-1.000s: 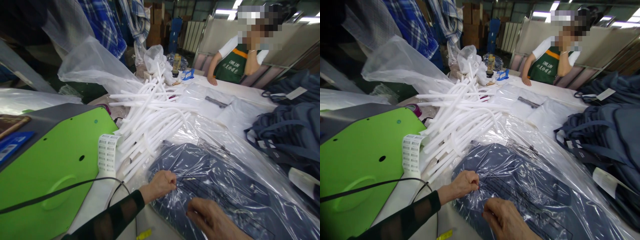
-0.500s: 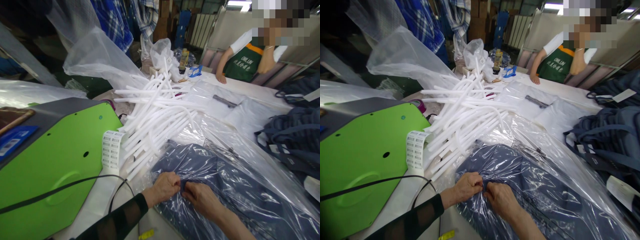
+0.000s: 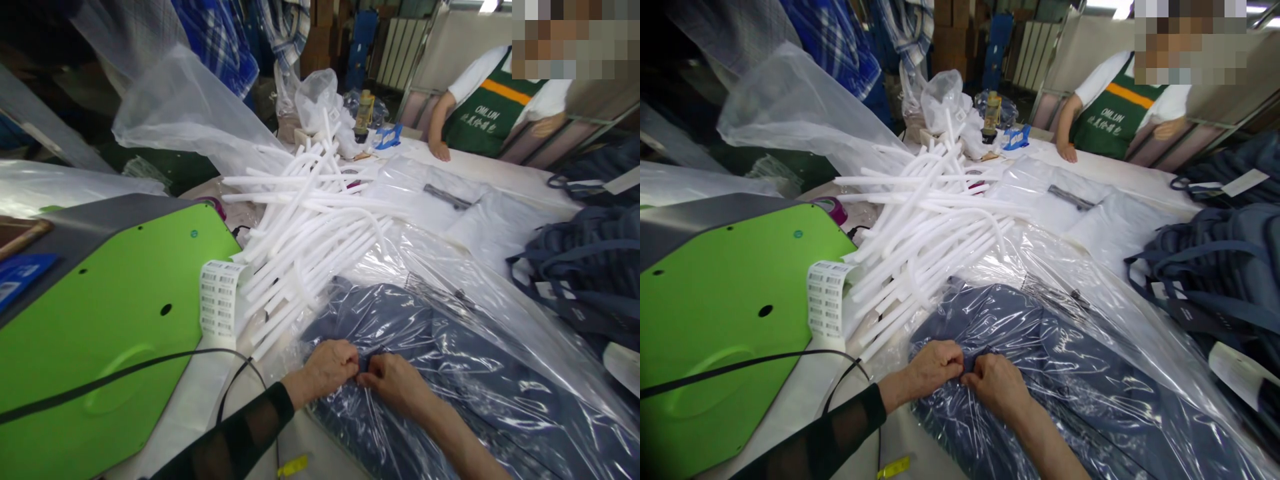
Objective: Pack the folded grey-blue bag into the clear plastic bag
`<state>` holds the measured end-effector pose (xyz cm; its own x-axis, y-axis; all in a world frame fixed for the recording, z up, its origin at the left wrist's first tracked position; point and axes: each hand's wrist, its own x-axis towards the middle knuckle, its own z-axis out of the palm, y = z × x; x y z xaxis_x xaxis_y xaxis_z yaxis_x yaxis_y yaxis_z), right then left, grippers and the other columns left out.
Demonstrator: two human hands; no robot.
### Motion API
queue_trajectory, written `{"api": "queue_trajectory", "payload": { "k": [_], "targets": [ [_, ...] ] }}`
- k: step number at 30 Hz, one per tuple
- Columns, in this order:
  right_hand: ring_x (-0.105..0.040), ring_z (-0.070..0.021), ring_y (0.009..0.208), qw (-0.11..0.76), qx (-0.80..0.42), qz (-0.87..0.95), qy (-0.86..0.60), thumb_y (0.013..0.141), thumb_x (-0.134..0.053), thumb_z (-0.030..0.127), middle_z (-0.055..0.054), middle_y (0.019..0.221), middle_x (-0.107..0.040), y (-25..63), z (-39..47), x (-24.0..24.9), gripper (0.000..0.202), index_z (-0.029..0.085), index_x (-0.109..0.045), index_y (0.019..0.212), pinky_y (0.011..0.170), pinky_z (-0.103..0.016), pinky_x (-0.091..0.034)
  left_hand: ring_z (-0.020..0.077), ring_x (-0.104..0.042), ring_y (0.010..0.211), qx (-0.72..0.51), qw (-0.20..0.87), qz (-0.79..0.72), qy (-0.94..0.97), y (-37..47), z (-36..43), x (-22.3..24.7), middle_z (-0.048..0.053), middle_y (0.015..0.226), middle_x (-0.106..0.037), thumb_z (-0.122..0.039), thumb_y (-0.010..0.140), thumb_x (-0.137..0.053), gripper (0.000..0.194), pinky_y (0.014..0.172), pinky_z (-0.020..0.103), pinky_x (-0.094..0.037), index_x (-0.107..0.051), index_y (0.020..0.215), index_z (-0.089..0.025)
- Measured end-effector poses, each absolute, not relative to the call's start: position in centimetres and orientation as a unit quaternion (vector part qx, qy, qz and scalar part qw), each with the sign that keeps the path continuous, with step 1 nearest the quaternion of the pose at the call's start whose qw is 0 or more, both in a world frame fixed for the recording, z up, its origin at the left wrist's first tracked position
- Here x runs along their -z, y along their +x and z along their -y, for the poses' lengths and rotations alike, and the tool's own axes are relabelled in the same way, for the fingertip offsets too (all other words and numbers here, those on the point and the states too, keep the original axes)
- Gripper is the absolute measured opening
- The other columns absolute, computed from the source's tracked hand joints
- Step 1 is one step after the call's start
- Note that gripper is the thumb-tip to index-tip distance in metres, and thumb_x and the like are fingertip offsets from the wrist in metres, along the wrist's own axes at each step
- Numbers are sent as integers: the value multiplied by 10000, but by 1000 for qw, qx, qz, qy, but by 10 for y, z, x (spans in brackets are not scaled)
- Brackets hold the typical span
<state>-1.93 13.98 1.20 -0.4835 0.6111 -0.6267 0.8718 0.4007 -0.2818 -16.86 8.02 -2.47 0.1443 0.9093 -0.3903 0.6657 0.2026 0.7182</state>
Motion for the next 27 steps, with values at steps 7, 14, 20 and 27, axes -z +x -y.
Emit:
{"api": "queue_trajectory", "payload": {
  "k": [7,14,20,27],
  "targets": [
    [-653,-252,810,209,273,-797,497,813,-578,443,-97,813,-714,-24,-131,-11,289,177,-685,773,630,-308,-356,156,-596,787,-128,429,-641,624,-167,-79,28,13,823,-655,-194,805,-539,123,726,238,-408,-657,771,-184],
    [-650,-207,792,218,297,-800,473,818,-578,323,-70,830,-720,-16,-135,-10,176,176,-675,805,632,-287,-349,158,-606,794,-119,413,-654,623,-165,-80,23,22,844,-668,-185,824,-500,159,736,243,-420,-657,798,-179],
    [-658,-236,888,228,292,-803,467,830,-502,180,-126,912,-722,-16,-140,-7,197,134,-693,834,708,-295,-386,159,-613,820,-115,390,-663,629,-162,-77,31,25,872,-672,-210,858,-499,156,737,248,-429,-651,836,-180],
    [-656,-261,914,194,268,-812,480,858,-528,219,-129,917,-712,-10,-133,-4,141,140,-631,911,707,-303,-383,171,-627,865,-103,352,-673,642,-158,-70,36,40,919,-673,-234,912,-453,194,783,270,-446,-639,894,-181]
  ]
}}
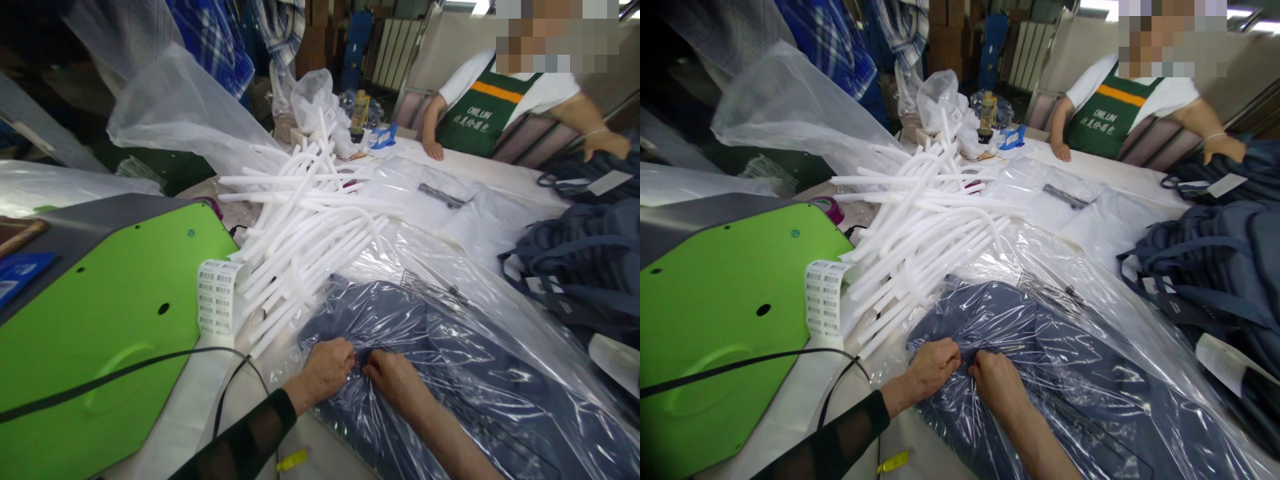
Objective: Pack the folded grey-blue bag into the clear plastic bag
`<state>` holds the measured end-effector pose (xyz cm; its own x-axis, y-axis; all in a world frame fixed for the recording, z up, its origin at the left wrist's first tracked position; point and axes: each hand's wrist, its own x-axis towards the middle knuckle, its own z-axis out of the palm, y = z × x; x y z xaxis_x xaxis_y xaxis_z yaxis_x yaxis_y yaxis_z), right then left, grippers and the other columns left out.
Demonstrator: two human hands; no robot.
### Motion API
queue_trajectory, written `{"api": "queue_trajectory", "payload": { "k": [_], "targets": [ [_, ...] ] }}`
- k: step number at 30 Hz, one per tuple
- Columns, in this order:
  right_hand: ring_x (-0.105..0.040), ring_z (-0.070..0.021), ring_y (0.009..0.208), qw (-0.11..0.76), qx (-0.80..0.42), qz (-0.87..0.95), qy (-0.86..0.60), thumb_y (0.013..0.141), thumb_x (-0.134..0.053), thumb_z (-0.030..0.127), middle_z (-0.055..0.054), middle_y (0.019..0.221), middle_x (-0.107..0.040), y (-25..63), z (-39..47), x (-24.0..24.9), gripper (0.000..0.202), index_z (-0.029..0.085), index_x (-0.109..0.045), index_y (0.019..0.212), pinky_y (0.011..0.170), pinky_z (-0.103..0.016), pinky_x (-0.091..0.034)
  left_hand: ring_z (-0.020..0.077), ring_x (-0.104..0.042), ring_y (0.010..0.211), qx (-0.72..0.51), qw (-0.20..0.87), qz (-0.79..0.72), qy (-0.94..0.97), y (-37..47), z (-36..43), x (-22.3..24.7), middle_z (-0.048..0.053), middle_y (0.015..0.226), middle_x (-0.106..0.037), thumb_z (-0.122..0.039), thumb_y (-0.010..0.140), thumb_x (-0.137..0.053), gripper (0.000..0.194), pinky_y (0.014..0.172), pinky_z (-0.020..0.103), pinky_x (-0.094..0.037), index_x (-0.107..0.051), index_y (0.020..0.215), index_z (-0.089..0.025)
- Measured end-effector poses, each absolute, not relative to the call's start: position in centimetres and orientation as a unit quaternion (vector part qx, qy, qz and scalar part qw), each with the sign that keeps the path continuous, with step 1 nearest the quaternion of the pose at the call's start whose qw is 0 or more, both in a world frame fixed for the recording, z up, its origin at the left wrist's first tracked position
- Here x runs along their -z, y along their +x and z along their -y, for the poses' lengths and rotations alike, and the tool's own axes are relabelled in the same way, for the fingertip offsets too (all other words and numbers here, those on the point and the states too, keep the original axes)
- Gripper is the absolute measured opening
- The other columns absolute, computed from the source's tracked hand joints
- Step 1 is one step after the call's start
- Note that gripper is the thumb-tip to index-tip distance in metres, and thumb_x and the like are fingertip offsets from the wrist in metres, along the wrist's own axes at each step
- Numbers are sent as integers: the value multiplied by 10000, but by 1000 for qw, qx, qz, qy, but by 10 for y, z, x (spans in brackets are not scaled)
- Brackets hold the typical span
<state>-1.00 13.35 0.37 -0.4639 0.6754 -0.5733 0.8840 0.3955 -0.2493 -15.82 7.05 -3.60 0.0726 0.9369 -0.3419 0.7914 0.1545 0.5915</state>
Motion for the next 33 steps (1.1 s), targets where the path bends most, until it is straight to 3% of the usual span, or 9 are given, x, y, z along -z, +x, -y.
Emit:
{"api": "queue_trajectory", "payload": {
  "k": [3,7,15,18,20,24,26,28,33],
  "targets": [
    [-657,-239,885,173,265,-818,481,844,-580,237,-91,882,-709,-3,-136,3,168,142,-570,982,676,-281,-372,176,-638,860,-90,342,-675,648,-157,-71,34,40,912,-677,-242,915,-462,188,776,273,-459,-638,895,-179],
    [-657,-185,794,147,263,-830,469,832,-625,271,-24,815,-706,2,-138,13,113,192,-563,883,638,-252,-356,194,-649,862,-66,321,-683,653,-154,-72,31,52,923,-676,-238,915,-452,193,775,292,-477,-633,900,-173],
    [-662,-248,757,68,146,-819,551,833,-638,395,-72,761,-698,11,-127,18,220,186,-590,882,614,-302,-374,213,-644,918,-18,268,-688,674,-147,-72,23,78,973,-648,-193,930,-382,226,828,319,-487,-599,987,-176],
    [-640,-217,864,19,103,-814,571,897,-515,205,-79,878,-691,9,-103,17,94,182,-604,918,720,-312,-431,212,-634,954,-10,244,-690,681,-145,-70,20,89,997,-626,-160,922,-372,220,846,313,-477,-577,1002,-171],
    [-612,-202,984,-10,89,-824,560,904,-458,142,-76,1021,-682,3,-81,19,194,197,-618,999,838,-334,-447,208,-633,944,-7,226,-693,685,-145,-69,20,93,1018,-609,-142,914,-369,218,821,306,-479,-556,1023,-167],
    [-463,-262,1271,-37,126,-853,505,940,-449,403,-89,1339,-556,-4,-50,23,399,190,-543,1264,1095,-515,-313,196,-637,878,-3,191,-691,698,-148,-70,20,93,1033,-597,-116,908,-353,232,739,293,-471,-535,1042,-167],
    [-381,-311,1335,-36,132,-841,524,943,-411,463,-130,1403,-473,2,-47,24,493,144,-514,1305,1116,-601,-235,209,-633,853,2,172,-684,709,-151,-74,18,94,992,-612,-95,899,-356,240,723,307,-460,-547,1025,-164],
    [-368,-322,1343,-44,100,-818,565,955,-389,421,-154,1414,-445,17,-48,24,472,128,-524,1299,1115,-613,-228,237,-618,869,1,146,-677,722,-152,-78,11,100,946,-624,-71,883,-363,247,757,347,-447,-567,989,-161],
    [-541,-263,1204,-129,-77,-850,506,945,-398,305,-93,1319,-563,96,-19,37,348,204,-620,1192,1035,-484,-408,280,-566,940,-58,71,-646,758,-144,-54,-12,132,957,-625,-29,878,-280,350,840,436,-407,-603,899,-163]
  ]
}}
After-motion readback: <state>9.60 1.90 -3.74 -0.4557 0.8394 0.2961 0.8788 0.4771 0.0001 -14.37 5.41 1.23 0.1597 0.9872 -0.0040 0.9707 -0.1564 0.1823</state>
